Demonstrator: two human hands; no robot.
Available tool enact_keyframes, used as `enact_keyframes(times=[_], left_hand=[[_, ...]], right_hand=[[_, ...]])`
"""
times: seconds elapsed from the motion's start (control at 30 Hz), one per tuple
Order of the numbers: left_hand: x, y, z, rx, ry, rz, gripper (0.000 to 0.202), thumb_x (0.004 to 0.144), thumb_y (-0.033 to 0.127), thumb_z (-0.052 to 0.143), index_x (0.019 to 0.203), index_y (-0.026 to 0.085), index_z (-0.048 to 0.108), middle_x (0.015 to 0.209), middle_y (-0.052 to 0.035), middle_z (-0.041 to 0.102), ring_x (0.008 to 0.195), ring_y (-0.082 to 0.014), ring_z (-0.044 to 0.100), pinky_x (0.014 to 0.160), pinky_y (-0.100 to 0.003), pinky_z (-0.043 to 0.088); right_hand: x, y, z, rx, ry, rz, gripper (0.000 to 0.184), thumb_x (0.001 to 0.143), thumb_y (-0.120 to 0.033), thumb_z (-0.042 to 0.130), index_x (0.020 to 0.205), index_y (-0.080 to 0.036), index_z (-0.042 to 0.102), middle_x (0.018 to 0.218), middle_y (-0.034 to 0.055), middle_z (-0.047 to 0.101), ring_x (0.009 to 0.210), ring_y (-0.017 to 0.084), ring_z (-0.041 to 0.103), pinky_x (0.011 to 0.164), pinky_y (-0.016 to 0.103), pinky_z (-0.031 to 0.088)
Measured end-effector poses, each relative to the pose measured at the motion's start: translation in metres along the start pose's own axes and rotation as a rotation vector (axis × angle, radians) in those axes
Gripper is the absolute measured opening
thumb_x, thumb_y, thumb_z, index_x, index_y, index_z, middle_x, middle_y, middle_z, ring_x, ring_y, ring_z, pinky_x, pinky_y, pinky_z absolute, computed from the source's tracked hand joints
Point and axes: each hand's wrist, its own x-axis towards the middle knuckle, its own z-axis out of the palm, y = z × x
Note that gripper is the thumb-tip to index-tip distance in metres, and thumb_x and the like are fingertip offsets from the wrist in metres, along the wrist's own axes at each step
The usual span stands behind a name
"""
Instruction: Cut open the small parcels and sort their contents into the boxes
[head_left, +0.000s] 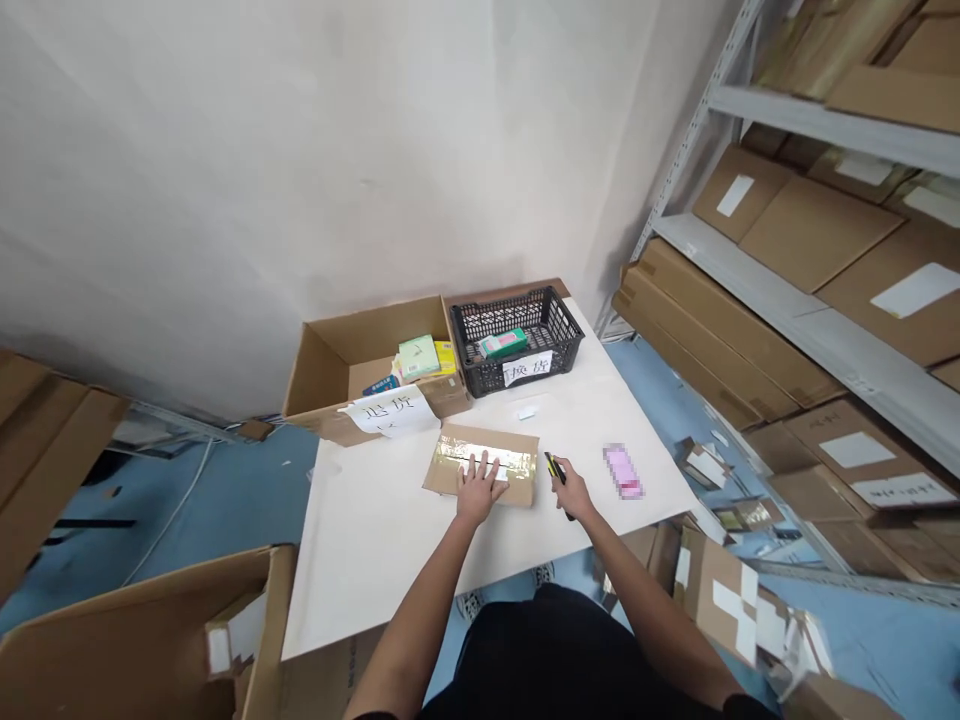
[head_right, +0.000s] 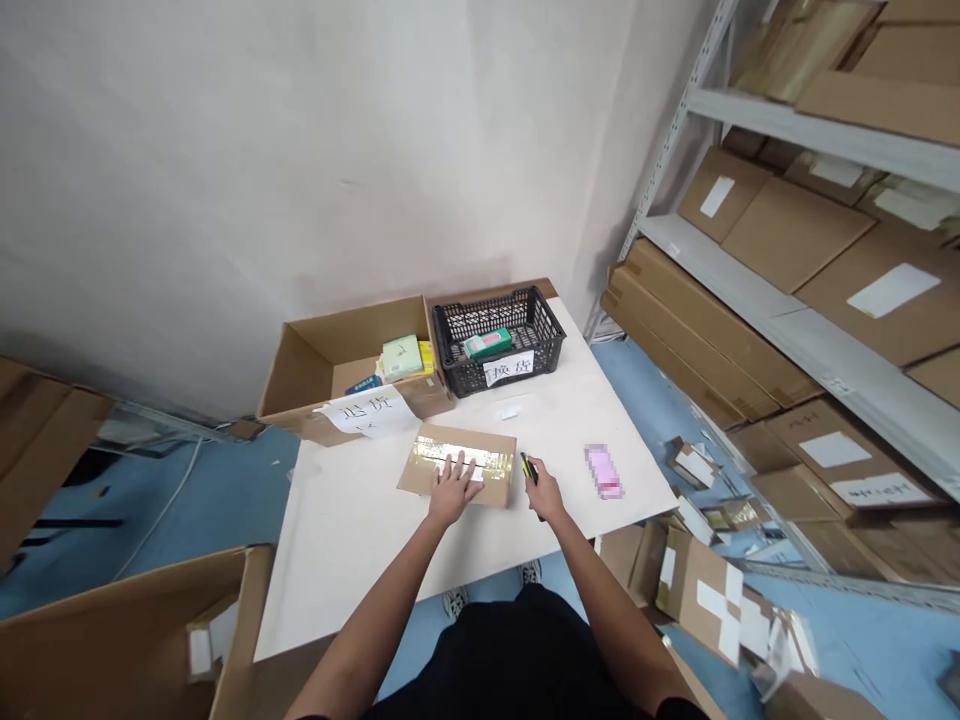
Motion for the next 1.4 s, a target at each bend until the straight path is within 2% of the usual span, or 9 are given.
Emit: enact_keyframes(times=[0.13,0.27,0.33,0.47,0.7,0.9,1.1,1.23,1.4], left_hand=[[-0.007,0.044,0.017,-0.043,0.037,-0.143,0.074,0.1,0.068,0.029,0.165,0.033,0.024,0.175,-0.0006,0.007,0.161,-0.0351,-0.002,0.127,-0.06,0.004],[-0.008,0.062,0.018,-0.119,0.029,-0.162,0.092,0.092,0.081,0.034,0.166,0.029,0.017,0.176,-0.0042,-0.001,0.16,-0.0393,-0.009,0.125,-0.064,0.002],[-0.009,0.061,0.018,-0.13,0.027,-0.122,0.1,0.088,0.085,0.039,0.167,0.029,0.015,0.176,-0.0049,-0.004,0.159,-0.0405,-0.014,0.125,-0.065,0.0],[-0.012,0.053,0.019,-0.117,0.016,-0.075,0.098,0.088,0.083,0.042,0.166,0.032,0.014,0.176,-0.0045,-0.005,0.158,-0.0407,-0.017,0.125,-0.064,-0.001],[-0.011,0.054,0.019,-0.087,0.018,-0.075,0.102,0.086,0.087,0.039,0.166,0.029,0.017,0.176,-0.0086,-0.003,0.158,-0.0419,-0.016,0.124,-0.065,-0.001],[-0.01,0.053,0.017,-0.078,0.021,-0.079,0.099,0.088,0.086,0.035,0.166,0.028,0.018,0.175,-0.0103,-0.001,0.158,-0.0428,-0.014,0.124,-0.067,0.0],[-0.012,0.055,0.015,-0.05,0.035,-0.1,0.098,0.087,0.087,0.036,0.166,0.03,0.021,0.176,-0.0085,0.001,0.159,-0.0417,-0.01,0.124,-0.066,0.004],[-0.018,0.046,0.013,-0.01,0.065,-0.135,0.093,0.087,0.085,0.039,0.164,0.035,0.024,0.176,-0.0035,0.006,0.161,-0.0369,-0.003,0.127,-0.06,0.008],[-0.026,0.016,0.005,0.003,0.111,-0.288,0.092,0.087,0.085,0.04,0.164,0.036,0.025,0.175,-0.0035,0.009,0.16,-0.0379,0.004,0.126,-0.062,0.013]], right_hand=[[0.005,0.004,-0.013,-0.066,-0.068,0.019,0.052,0.096,-0.021,0.051,0.146,-0.031,0.047,0.079,-0.0049,0.066,0.045,0.009,0.057,0.056,0.02,0.051],[0.018,0.004,-0.023,0.014,-0.086,0.047,0.051,0.097,-0.022,0.052,0.148,-0.03,0.046,0.085,-0.0036,0.065,0.046,0.009,0.058,0.055,0.021,0.051],[0.025,0.003,-0.027,0.082,-0.092,0.053,0.052,0.097,-0.022,0.051,0.148,-0.029,0.044,0.084,-0.0044,0.064,0.047,0.009,0.058,0.054,0.02,0.051],[0.031,-0.001,-0.031,0.136,-0.111,0.033,0.051,0.097,-0.023,0.05,0.147,-0.028,0.044,0.081,-0.0048,0.063,0.046,0.01,0.057,0.052,0.021,0.051],[0.027,-0.009,-0.03,-0.148,-0.083,-0.05,0.05,0.097,-0.02,0.052,0.146,-0.028,0.048,0.095,0.0024,0.072,0.059,0.013,0.062,0.061,0.021,0.049],[0.015,0.0,-0.022,-0.196,-0.084,-0.057,0.049,0.097,-0.019,0.053,0.145,-0.028,0.048,0.098,0.0037,0.073,0.062,0.014,0.064,0.059,0.02,0.046],[0.0,0.013,-0.021,-0.135,-0.13,-0.054,0.051,0.095,-0.015,0.051,0.143,-0.029,0.046,0.092,0.0007,0.071,0.046,0.008,0.056,0.05,0.017,0.043],[0.0,0.042,-0.026,0.093,-0.182,0.023,0.044,0.094,-0.021,0.053,0.137,-0.027,0.047,0.072,-0.0066,0.065,0.041,0.01,0.058,0.048,0.017,0.045],[0.008,0.103,-0.007,0.228,0.033,0.377,0.027,0.088,-0.034,0.065,0.107,-0.018,0.056,0.058,-0.0064,0.058,0.043,0.014,0.061,0.046,0.021,0.048]])
